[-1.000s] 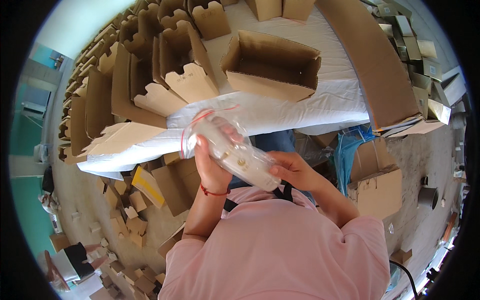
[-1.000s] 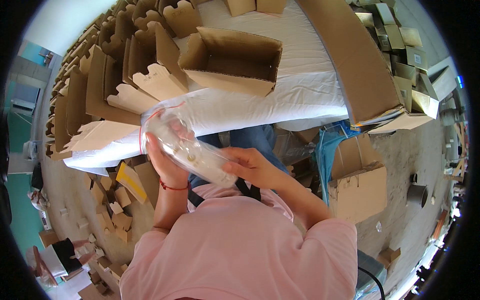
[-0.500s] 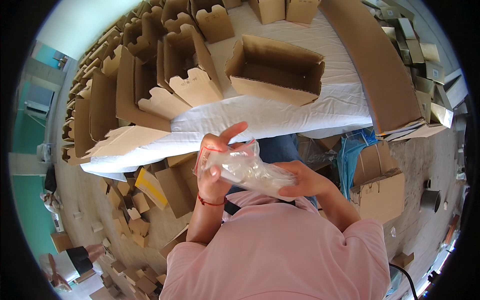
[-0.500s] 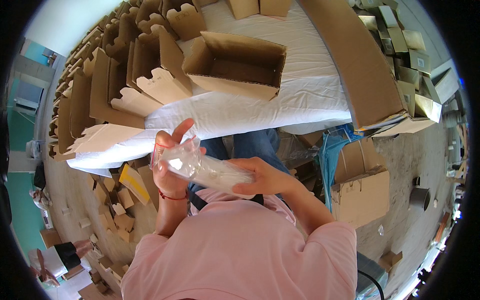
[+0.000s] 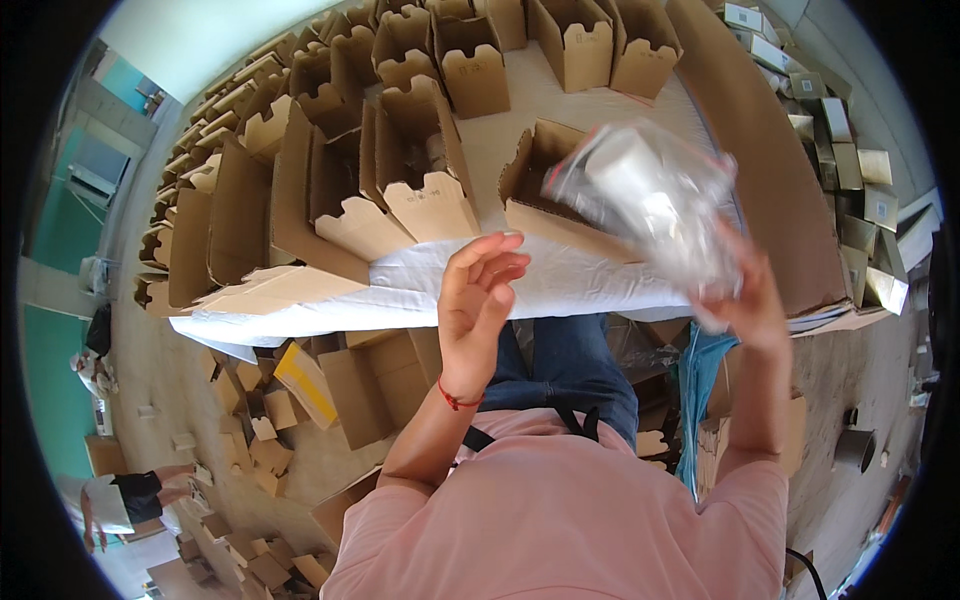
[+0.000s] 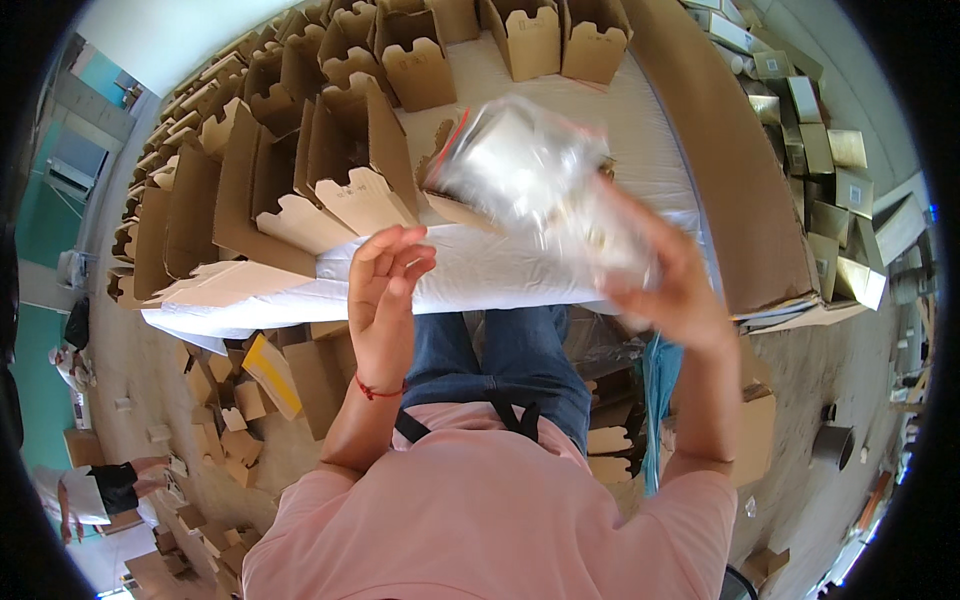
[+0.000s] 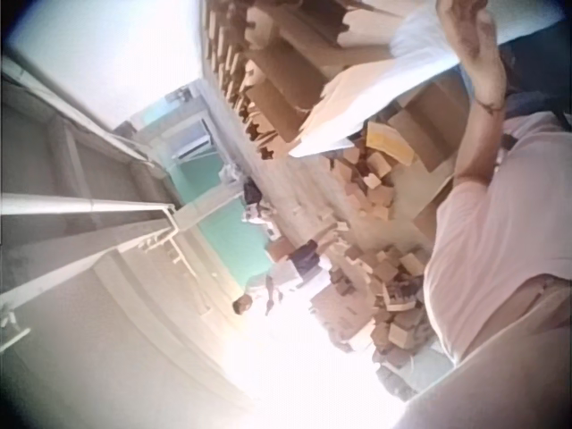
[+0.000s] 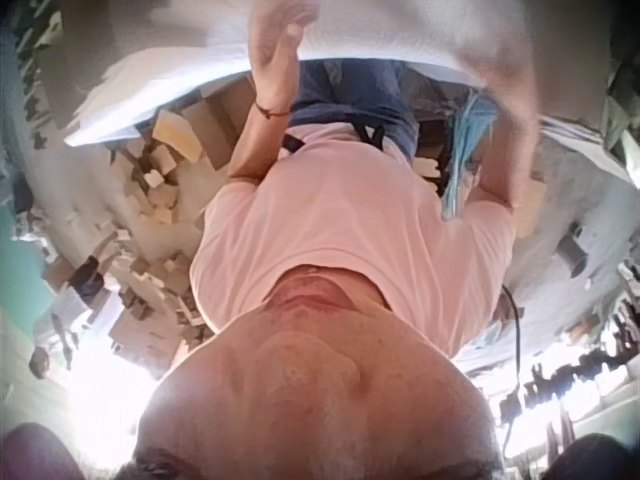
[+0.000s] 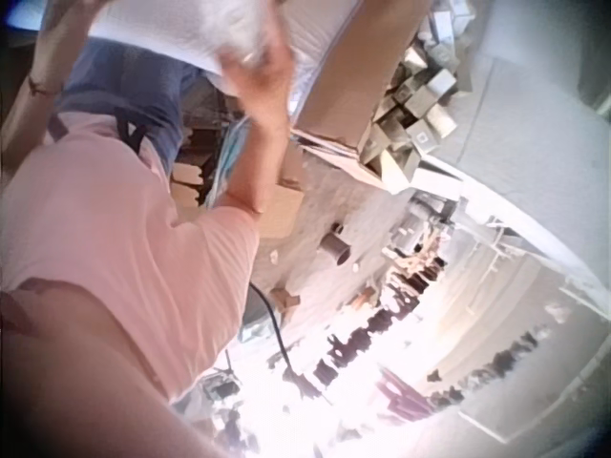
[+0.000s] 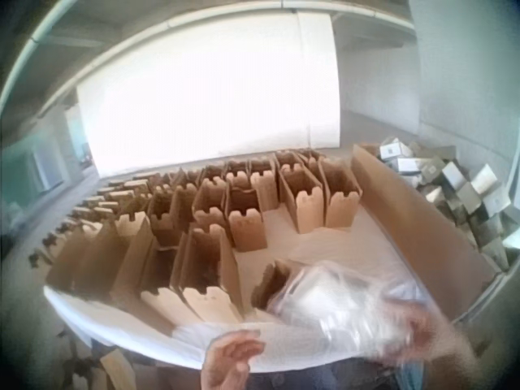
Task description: The person places gold-colored boxes and bottled products into brown cardboard containers. The person picks up individual items from a larger box and arranges them systematically inside smaller open boxes on a table.
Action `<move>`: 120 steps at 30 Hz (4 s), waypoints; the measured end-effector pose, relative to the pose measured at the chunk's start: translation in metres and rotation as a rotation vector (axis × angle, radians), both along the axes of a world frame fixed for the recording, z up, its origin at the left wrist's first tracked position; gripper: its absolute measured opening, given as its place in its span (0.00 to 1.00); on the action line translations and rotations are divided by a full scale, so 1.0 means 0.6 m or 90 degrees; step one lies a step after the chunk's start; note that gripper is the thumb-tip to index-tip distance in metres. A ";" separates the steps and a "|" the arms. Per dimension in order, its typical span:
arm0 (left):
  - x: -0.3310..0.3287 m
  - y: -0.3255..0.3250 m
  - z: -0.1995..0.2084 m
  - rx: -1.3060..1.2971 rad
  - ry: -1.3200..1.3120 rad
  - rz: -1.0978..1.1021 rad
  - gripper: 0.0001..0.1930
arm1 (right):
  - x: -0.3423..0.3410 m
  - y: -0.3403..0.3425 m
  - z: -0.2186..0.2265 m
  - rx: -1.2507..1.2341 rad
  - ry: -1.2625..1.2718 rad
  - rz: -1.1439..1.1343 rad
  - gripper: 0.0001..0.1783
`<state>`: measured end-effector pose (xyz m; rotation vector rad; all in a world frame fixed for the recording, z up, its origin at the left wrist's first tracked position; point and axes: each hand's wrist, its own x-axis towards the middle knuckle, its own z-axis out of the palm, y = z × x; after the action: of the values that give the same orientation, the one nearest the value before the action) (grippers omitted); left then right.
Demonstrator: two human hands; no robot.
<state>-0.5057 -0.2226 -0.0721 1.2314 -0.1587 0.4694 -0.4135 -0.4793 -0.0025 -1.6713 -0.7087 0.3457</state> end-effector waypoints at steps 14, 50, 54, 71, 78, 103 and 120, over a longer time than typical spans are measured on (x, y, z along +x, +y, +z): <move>0.070 0.007 -0.042 0.462 0.045 0.222 0.32 | 0.176 0.218 -0.113 -0.812 -0.264 0.216 0.31; 0.089 0.007 -0.125 0.466 0.081 0.174 0.23 | 0.344 0.268 -0.058 -0.262 -0.093 -0.153 0.25; 0.121 0.001 -0.205 0.486 0.114 0.175 0.16 | 0.498 0.251 -0.090 -0.323 -0.496 -0.367 0.25; 0.117 -0.007 -0.221 0.543 0.075 0.240 0.14 | 0.221 0.156 -0.093 -0.256 -0.565 -0.085 0.07; 0.127 -0.010 -0.229 0.517 0.076 0.227 0.12 | 0.227 0.071 0.043 -0.285 -0.696 -0.185 0.07; 0.130 -0.020 -0.221 0.607 0.093 0.293 0.10 | 0.650 -0.220 0.017 -0.828 -0.315 -0.535 0.24; 0.121 -0.010 -0.225 0.582 0.091 0.262 0.11 | 0.315 0.029 0.189 -0.133 -0.289 -0.147 0.14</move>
<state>-0.4333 -0.2288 -0.2068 2.2101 0.0163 0.6939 -0.2248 -0.4622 0.1112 -2.0362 -0.8196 -0.1355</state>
